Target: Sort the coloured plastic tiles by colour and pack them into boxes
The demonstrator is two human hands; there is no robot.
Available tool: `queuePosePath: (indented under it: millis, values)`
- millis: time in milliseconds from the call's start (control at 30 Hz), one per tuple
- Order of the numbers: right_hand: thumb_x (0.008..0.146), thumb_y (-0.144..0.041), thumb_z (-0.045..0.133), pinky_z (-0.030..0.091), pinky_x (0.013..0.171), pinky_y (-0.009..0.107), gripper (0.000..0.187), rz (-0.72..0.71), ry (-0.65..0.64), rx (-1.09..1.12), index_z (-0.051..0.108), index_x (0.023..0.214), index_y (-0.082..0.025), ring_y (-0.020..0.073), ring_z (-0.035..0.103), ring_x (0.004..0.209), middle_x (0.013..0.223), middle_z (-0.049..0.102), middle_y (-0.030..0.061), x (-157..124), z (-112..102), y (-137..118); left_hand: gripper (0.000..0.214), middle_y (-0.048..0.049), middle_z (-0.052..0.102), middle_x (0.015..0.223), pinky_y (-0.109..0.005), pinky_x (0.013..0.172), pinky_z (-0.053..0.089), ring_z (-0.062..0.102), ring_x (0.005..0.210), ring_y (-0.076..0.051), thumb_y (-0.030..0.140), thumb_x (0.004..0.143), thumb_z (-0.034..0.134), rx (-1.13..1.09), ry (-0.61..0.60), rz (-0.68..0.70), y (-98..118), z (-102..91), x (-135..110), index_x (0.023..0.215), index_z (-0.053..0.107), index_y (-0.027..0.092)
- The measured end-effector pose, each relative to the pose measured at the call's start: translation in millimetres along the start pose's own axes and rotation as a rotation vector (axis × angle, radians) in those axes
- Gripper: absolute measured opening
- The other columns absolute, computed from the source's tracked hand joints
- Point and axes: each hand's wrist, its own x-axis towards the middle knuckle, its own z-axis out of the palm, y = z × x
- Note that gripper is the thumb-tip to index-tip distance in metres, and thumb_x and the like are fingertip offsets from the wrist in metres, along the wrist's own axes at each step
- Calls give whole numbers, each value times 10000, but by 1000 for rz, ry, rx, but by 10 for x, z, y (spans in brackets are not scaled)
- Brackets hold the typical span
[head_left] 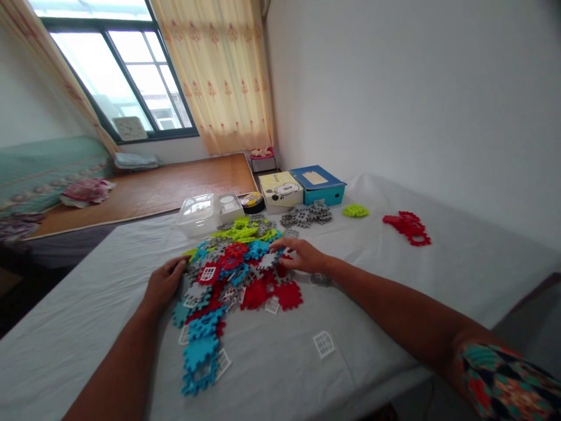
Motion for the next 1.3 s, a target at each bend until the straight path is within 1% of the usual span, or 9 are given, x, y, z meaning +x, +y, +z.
queuePosePath:
  millis: [267, 333, 500, 600, 733, 833, 1000, 1133, 1300]
  values:
    - [779, -447, 664, 448, 531, 223, 328, 238, 95, 264, 663, 946, -165, 115, 573, 574, 723, 689, 17, 97, -131, 164, 469, -36, 740, 1021, -304, 862, 526, 671, 961, -244, 491, 744, 498, 8, 14, -5, -59, -11, 35, 1057, 716, 217]
    - [777, -486, 635, 432, 490, 215, 354, 333, 247, 287, 649, 906, -157, 103, 538, 526, 721, 689, 26, 90, -377, 395, 476, -41, 740, 1015, -310, 851, 531, 676, 946, -248, 495, 747, 496, 26, 14, -11, -83, -12, 46, 1062, 716, 214]
    - [780, -471, 537, 497, 546, 247, 387, 659, 998, 17, 653, 937, -137, 136, 587, 603, 823, 686, 68, -245, -1236, 1140, 488, -54, 732, 1053, -343, 881, 520, 667, 986, -265, 494, 775, 481, 48, -4, -8, -108, -19, 59, 1086, 708, 194]
    - [785, -344, 479, 538, 620, 300, 415, 773, 1151, -61, 631, 1074, -88, 179, 632, 695, 947, 678, 126, -520, -1567, 1435, 492, -59, 726, 1074, -359, 912, 506, 659, 1008, -270, 482, 785, 475, 37, -10, -8, -124, -16, 67, 1101, 701, 180]
    - [731, -202, 454, 517, 843, 396, 499, 789, 1243, -190, 571, 1199, -71, 249, 613, 974, 1181, 603, 189, -642, -1652, 1490, 512, -66, 721, 1087, -361, 925, 500, 654, 1020, -269, 490, 785, 476, 32, -17, -9, -136, -9, 69, 1119, 694, 170]
    - [743, -187, 427, 456, 945, 429, 450, 561, 1213, -458, 591, 1155, -109, 265, 553, 1085, 1154, 615, 164, -471, -1453, 1384, 538, -76, 717, 1098, -352, 932, 494, 647, 1034, -267, 503, 772, 475, 21, -15, -7, -102, -7, 43, 1127, 691, 162]
    - [786, -223, 471, 483, 879, 380, 388, 245, 796, -646, 599, 1149, -174, 237, 567, 992, 1121, 626, 122, -101, -971, 1199, 545, -72, 726, 1074, -330, 906, 506, 662, 993, -253, 519, 761, 463, 7, -4, 14, -60, 3, 18, 1113, 701, 177]
    - [793, -215, 489, 407, 981, 445, 406, 334, 799, -741, 593, 1182, -162, 276, 526, 1079, 1166, 615, 141, -242, -1117, 1217, 522, -57, 731, 1063, -338, 894, 511, 659, 1000, -260, 525, 760, 473, 19, 12, 26, -123, 13, 44, 1095, 710, 201]
    - [870, -305, 457, 413, 948, 479, 493, 683, 763, -950, 496, 1344, -174, 320, 415, 1201, 1382, 497, 136, -593, -1436, 1362, 505, -47, 732, 1057, -360, 899, 510, 659, 1000, -271, 526, 762, 479, 21, 16, 50, -186, 20, 80, 1082, 716, 215]
